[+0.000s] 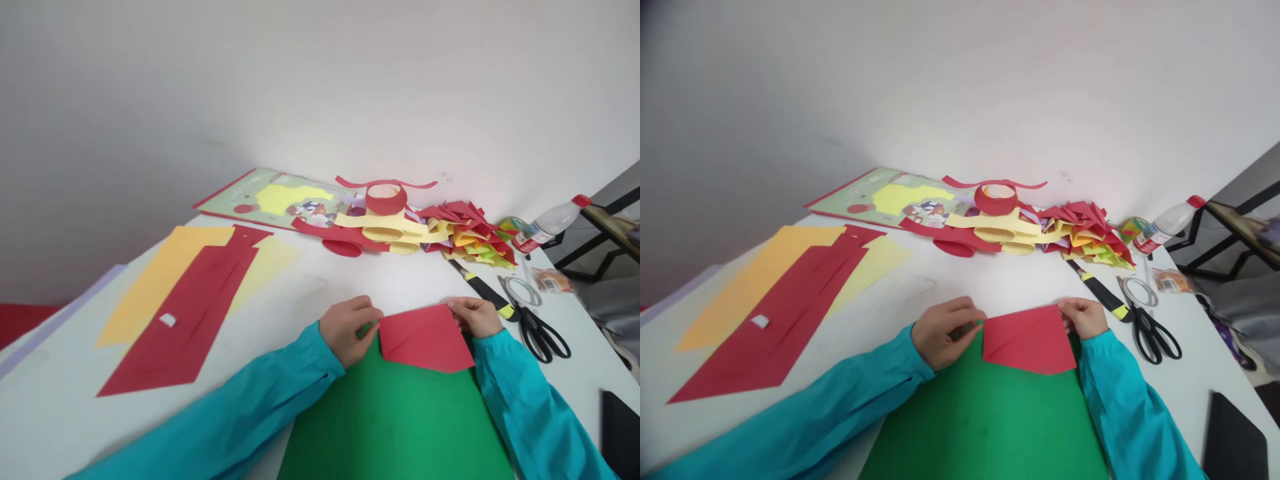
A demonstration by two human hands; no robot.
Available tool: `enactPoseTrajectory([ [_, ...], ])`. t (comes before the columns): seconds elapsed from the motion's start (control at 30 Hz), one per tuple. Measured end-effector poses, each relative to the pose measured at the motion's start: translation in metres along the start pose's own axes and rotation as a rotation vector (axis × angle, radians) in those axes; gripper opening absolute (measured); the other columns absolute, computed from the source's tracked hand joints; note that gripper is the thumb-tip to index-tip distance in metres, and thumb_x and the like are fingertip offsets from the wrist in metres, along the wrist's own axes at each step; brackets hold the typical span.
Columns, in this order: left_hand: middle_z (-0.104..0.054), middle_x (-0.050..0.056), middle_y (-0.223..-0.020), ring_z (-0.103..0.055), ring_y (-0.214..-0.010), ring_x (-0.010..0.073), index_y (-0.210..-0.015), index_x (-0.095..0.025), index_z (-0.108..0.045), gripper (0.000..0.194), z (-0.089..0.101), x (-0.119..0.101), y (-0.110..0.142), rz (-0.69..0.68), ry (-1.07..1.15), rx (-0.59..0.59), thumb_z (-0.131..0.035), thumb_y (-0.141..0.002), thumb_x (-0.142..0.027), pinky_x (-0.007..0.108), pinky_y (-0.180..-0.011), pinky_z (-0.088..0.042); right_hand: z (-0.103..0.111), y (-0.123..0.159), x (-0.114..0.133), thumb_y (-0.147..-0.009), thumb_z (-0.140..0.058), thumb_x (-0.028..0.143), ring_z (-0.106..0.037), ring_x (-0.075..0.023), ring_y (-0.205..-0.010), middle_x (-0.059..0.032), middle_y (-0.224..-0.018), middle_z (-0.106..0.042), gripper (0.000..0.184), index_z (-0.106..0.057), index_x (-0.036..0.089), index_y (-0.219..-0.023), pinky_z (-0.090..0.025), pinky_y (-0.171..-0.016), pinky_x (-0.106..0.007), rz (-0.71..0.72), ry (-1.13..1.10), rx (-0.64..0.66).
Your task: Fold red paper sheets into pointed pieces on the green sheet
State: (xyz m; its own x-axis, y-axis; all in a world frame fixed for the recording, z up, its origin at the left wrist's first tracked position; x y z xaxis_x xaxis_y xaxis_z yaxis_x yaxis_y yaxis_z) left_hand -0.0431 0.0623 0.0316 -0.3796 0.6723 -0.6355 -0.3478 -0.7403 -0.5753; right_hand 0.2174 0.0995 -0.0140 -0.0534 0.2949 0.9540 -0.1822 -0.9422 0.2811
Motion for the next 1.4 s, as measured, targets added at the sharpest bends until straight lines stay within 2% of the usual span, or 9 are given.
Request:
enactPoseTrajectory([
  [0.1,-0.063,0.013,-0.09,-0.058,-0.081,0.0192,-0.086,-0.017,-0.062,0.024,-0.009,-0.015,0.004,-0.289,0.053,0.093,-0.044,-0.074,-0.009,0.033,-0.07,-0.049,0.002,0.0,0.002,-0.049,-0.081,0.04,-0.049,-0.0095,-0.036,-0.0004,-0.045,-0.058,0.034,-0.069,0.012,-0.065,-0.039,-0.034,-0.021,0.007,0.08,-0.015],
  [0.2,-0.065,0.014,-0.093,-0.057,-0.085,0.0215,-0.087,-0.016,-0.061,0.023,-0.018,-0.018,0.009,-0.373,0.062,0.155,-0.043,-0.074,-0.007,0.036,-0.073,-0.05,0.006,-0.001,0.006,-0.052,-0.078,0.047,-0.051,-0.0118,-0.039,-0.0026,-0.051,-0.061,0.04,-0.069,0.013,-0.07,-0.041,-0.035,-0.024,0.056,0.168,-0.047],
  [0.27,-0.065,0.014,-0.092,-0.057,-0.085,0.0217,-0.086,-0.017,-0.061,0.021,-0.022,-0.015,0.01,-0.363,0.046,0.164,-0.043,-0.077,-0.01,0.036,-0.074,-0.05,0.013,0.002,0.019,-0.056,-0.075,0.049,-0.056,-0.0155,-0.046,-0.0054,-0.06,-0.065,0.044,-0.069,0.013,-0.08,-0.045,-0.041,-0.028,0.188,0.303,-0.14],
  [0.37,-0.066,0.013,-0.093,-0.058,-0.086,0.0215,-0.085,-0.017,-0.062,0.021,-0.024,-0.011,0.012,-0.342,0.055,0.174,-0.041,-0.081,-0.013,0.036,-0.077,-0.049,0.004,0.025,0.052,-0.067,-0.069,0.046,-0.063,-0.0215,-0.067,-0.0092,-0.079,-0.069,0.037,-0.069,0.017,-0.089,-0.052,-0.061,-0.037,0.56,0.591,-0.215],
  [0.5,-0.067,0.012,-0.093,-0.059,-0.089,0.0212,-0.087,-0.018,-0.063,0.023,-0.026,-0.006,0.012,-0.331,0.067,0.178,-0.04,-0.085,-0.018,0.036,-0.079,-0.049,-0.059,0.07,0.055,-0.08,-0.062,0.036,-0.062,-0.0223,-0.091,-0.0083,-0.099,-0.067,0.022,-0.068,0.025,-0.098,-0.05,-0.082,-0.039,0.886,0.789,0.37],
  [0.63,-0.069,0.012,-0.09,-0.06,-0.084,0.0209,-0.086,-0.018,-0.064,0.027,-0.029,-0.006,0.012,-0.424,0.02,0.174,-0.037,-0.086,-0.019,0.036,-0.076,-0.051,-0.085,0.092,0.041,-0.076,-0.067,0.042,-0.059,-0.0263,-0.096,-0.011,-0.104,-0.065,0.033,-0.067,0.022,-0.101,-0.05,-0.081,-0.043,1.051,0.873,0.503],
  [1.03,-0.068,0.01,-0.089,-0.059,-0.09,0.0213,-0.081,-0.016,-0.064,0.024,-0.031,-0.011,0.017,-0.413,-0.108,0.181,-0.043,-0.087,-0.025,0.035,-0.084,-0.049,-0.087,0.096,0.04,-0.079,-0.064,0.034,-0.06,-0.0251,-0.092,-0.0108,-0.099,-0.067,0.027,-0.068,0.02,-0.101,-0.053,-0.079,-0.042,1.116,0.914,0.478],
  [1.27,-0.061,0.008,-0.073,-0.051,-0.071,0.0174,-0.072,-0.015,-0.063,0.031,-0.024,-0.017,0.01,-0.33,-0.213,0.14,-0.039,-0.091,-0.022,0.03,-0.065,-0.046,-0.087,0.096,0.046,-0.085,-0.053,0.023,-0.062,-0.022,-0.094,-0.0086,-0.102,-0.068,0.024,-0.065,0.019,-0.105,-0.053,-0.084,-0.04,1.099,0.936,0.504],
  [1.4,-0.061,0.006,-0.068,-0.05,-0.064,0.0161,-0.073,-0.015,-0.064,0.035,-0.023,-0.015,0.009,-0.321,-0.248,0.036,-0.037,-0.093,-0.024,0.029,-0.06,-0.043,-0.085,0.096,0.046,-0.083,-0.053,0.022,-0.062,-0.0212,-0.097,-0.0099,-0.106,-0.067,0.03,-0.061,0.015,-0.111,-0.053,-0.086,-0.039,1.079,0.962,0.548],
])
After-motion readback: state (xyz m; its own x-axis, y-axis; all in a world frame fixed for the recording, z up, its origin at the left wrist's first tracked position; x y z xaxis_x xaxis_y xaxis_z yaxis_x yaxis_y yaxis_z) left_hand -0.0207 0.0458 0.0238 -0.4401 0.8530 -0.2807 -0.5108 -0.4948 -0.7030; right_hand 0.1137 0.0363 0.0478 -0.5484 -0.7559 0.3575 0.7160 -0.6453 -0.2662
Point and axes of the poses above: each hand's wrist, its own y-axis away from the middle knuckle, its own z-axis out of the back of the hand, x = y × z, the point moved 7 cm from there along -y, towards the middle knuckle
